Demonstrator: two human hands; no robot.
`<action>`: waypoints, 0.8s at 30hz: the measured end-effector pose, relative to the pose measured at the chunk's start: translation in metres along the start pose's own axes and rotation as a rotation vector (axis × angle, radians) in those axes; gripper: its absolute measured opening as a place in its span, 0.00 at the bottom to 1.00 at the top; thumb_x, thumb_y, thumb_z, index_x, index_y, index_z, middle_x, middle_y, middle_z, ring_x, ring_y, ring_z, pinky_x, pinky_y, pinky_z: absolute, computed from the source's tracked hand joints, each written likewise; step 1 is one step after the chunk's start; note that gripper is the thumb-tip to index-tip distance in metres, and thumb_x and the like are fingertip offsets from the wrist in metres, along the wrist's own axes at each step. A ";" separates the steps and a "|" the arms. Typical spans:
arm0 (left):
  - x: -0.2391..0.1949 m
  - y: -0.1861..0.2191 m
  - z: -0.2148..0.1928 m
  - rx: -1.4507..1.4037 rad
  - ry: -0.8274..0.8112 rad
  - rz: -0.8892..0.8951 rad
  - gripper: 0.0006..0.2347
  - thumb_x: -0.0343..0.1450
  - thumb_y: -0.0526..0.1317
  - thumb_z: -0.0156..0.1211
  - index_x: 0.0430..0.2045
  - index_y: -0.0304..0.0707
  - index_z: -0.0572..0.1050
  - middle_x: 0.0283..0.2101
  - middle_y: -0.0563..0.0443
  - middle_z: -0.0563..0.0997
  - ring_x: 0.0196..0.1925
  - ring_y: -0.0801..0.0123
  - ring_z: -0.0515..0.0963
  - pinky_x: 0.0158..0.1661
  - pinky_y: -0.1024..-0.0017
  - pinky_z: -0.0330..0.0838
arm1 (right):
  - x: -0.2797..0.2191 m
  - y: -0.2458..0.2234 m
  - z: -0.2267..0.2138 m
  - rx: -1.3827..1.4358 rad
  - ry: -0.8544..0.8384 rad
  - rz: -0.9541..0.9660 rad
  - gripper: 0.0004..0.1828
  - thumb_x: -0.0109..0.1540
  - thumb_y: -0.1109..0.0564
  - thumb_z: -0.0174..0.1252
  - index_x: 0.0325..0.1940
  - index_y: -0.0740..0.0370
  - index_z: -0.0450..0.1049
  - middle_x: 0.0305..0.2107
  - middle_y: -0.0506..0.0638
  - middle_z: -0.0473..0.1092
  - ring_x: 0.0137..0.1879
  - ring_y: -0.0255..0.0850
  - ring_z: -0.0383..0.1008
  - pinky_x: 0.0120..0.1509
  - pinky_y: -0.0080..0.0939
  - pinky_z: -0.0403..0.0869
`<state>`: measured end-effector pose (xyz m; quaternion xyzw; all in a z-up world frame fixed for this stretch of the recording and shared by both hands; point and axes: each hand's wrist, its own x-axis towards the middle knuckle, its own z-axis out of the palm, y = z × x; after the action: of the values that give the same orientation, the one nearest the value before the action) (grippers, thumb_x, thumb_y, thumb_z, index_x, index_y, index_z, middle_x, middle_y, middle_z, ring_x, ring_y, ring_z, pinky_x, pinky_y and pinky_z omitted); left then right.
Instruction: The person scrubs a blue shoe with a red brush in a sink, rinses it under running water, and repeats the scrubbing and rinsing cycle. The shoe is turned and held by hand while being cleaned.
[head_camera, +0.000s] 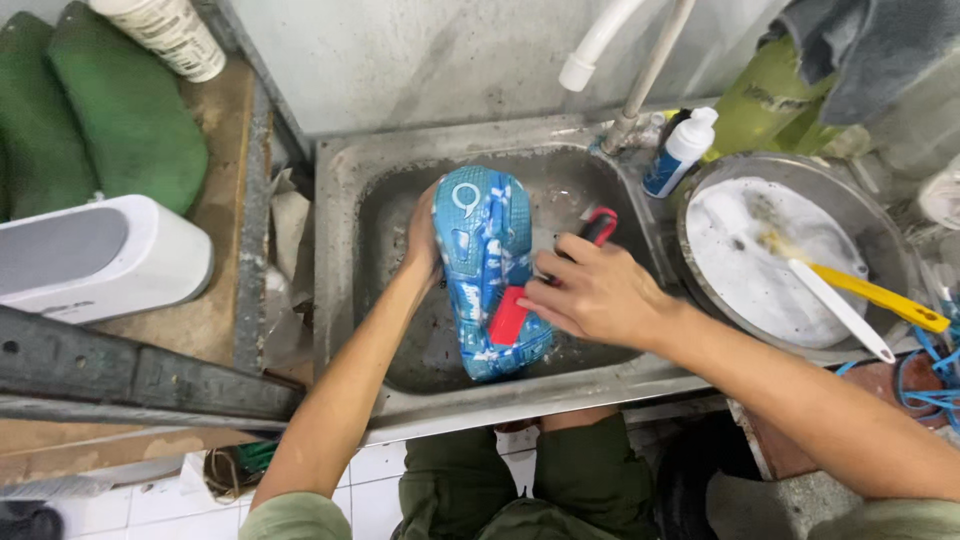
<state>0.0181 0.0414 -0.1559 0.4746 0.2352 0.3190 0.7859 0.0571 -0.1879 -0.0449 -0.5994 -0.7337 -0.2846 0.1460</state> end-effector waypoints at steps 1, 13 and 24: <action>-0.008 0.011 0.005 0.000 -0.003 0.001 0.18 0.71 0.46 0.53 0.47 0.30 0.73 0.51 0.34 0.74 0.57 0.55 0.72 0.60 0.57 0.62 | 0.003 0.019 -0.002 -0.003 0.001 0.001 0.10 0.61 0.50 0.49 0.26 0.49 0.68 0.26 0.47 0.64 0.38 0.44 0.67 0.34 0.39 0.69; 0.018 -0.019 -0.005 0.039 -0.053 0.067 0.15 0.72 0.49 0.51 0.38 0.34 0.76 0.41 0.41 0.76 0.47 0.61 0.74 0.53 0.57 0.68 | 0.001 0.051 -0.003 -0.007 -0.036 -0.027 0.05 0.54 0.49 0.59 0.29 0.50 0.73 0.25 0.46 0.62 0.36 0.45 0.65 0.31 0.40 0.69; 0.016 -0.017 -0.002 0.097 -0.002 0.099 0.10 0.72 0.46 0.52 0.29 0.41 0.77 0.31 0.51 0.76 0.38 0.70 0.76 0.45 0.70 0.70 | 0.021 0.046 0.002 -0.157 0.044 0.028 0.09 0.54 0.47 0.62 0.27 0.49 0.70 0.29 0.46 0.63 0.43 0.45 0.66 0.35 0.38 0.72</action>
<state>0.0326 0.0484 -0.1727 0.5235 0.2260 0.3453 0.7454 0.0963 -0.1644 -0.0242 -0.6126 -0.6974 -0.3524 0.1186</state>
